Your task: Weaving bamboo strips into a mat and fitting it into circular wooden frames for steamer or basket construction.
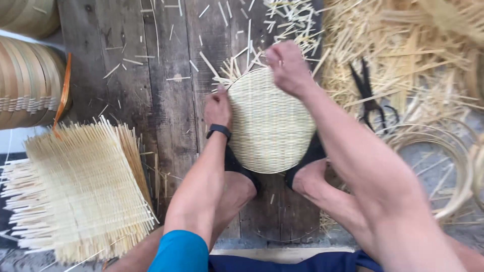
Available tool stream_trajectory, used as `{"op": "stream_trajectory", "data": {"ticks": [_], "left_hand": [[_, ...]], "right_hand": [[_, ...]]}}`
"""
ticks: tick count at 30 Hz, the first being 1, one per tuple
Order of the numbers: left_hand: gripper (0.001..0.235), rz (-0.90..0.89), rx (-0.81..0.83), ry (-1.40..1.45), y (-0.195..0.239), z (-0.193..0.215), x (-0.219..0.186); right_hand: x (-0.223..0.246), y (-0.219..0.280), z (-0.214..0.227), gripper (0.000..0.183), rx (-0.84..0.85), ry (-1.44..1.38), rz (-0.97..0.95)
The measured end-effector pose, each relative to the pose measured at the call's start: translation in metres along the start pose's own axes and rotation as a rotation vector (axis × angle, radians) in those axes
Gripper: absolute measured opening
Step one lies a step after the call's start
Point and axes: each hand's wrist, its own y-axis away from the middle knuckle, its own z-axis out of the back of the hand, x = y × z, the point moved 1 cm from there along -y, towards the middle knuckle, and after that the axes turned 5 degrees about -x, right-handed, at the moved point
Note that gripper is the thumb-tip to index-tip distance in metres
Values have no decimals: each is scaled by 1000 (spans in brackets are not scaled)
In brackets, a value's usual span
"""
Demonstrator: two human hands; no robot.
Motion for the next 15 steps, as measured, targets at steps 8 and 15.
{"op": "stream_trajectory", "data": {"ticks": [8, 15], "left_hand": [[41, -123, -320, 253, 26, 54, 36], [38, -105, -124, 165, 60, 86, 31]], "right_hand": [[80, 127, 257, 56, 448, 1045, -451], [60, 176, 223, 57, 459, 754, -555]]}}
